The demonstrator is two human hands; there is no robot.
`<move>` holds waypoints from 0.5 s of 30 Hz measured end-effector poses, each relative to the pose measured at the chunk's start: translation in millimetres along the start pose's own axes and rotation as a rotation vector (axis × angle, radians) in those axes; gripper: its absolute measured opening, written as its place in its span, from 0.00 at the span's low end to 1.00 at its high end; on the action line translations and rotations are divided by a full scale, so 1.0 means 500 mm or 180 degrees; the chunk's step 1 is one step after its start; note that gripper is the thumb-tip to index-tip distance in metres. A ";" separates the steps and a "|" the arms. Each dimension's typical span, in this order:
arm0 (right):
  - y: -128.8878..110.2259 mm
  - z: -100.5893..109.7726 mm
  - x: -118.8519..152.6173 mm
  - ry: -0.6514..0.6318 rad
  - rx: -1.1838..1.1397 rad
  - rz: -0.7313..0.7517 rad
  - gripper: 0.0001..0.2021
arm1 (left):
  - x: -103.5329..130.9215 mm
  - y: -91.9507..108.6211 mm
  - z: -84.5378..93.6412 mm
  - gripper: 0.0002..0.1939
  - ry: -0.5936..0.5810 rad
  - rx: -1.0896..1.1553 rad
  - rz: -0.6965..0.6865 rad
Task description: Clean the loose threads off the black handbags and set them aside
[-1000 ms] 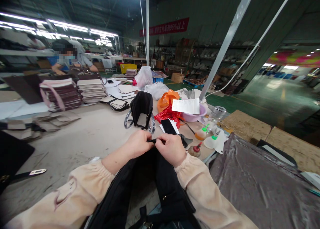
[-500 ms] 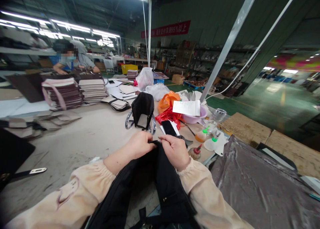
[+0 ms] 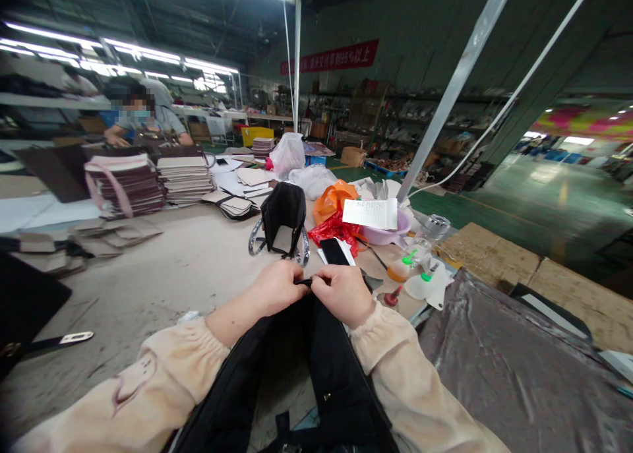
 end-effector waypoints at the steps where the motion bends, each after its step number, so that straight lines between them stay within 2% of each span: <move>1: 0.005 -0.002 0.001 0.0030 -0.0083 -0.0040 0.11 | 0.000 0.000 0.001 0.13 -0.0008 0.0005 0.0007; 4: 0.035 -0.013 0.015 0.0016 -0.0704 -0.0522 0.13 | 0.001 -0.001 0.003 0.12 -0.0003 0.0065 0.0001; 7: 0.061 -0.022 0.054 -0.0220 -0.1398 -0.1040 0.17 | 0.001 -0.001 0.003 0.11 0.0041 0.0146 -0.0061; 10: 0.057 -0.006 0.113 -0.0461 -0.1381 -0.0878 0.23 | -0.001 -0.004 0.000 0.11 -0.0052 0.0388 -0.0042; 13: 0.047 0.013 0.186 -0.0764 -0.1269 -0.0748 0.28 | -0.002 -0.013 -0.003 0.11 -0.0365 0.0802 0.0085; 15: 0.038 0.020 0.234 -0.0988 -0.1286 -0.0749 0.32 | 0.006 -0.021 0.002 0.15 -0.0575 0.0961 0.0128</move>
Point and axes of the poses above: each hand's wrist, its own x-axis away from the middle knuckle, its own z-axis out of the back of the hand, y = z × x, the point moved 5 cm from there along -x, towards the middle knuckle, and after that the axes turned 10 degrees about x, right-handed, at the moved point
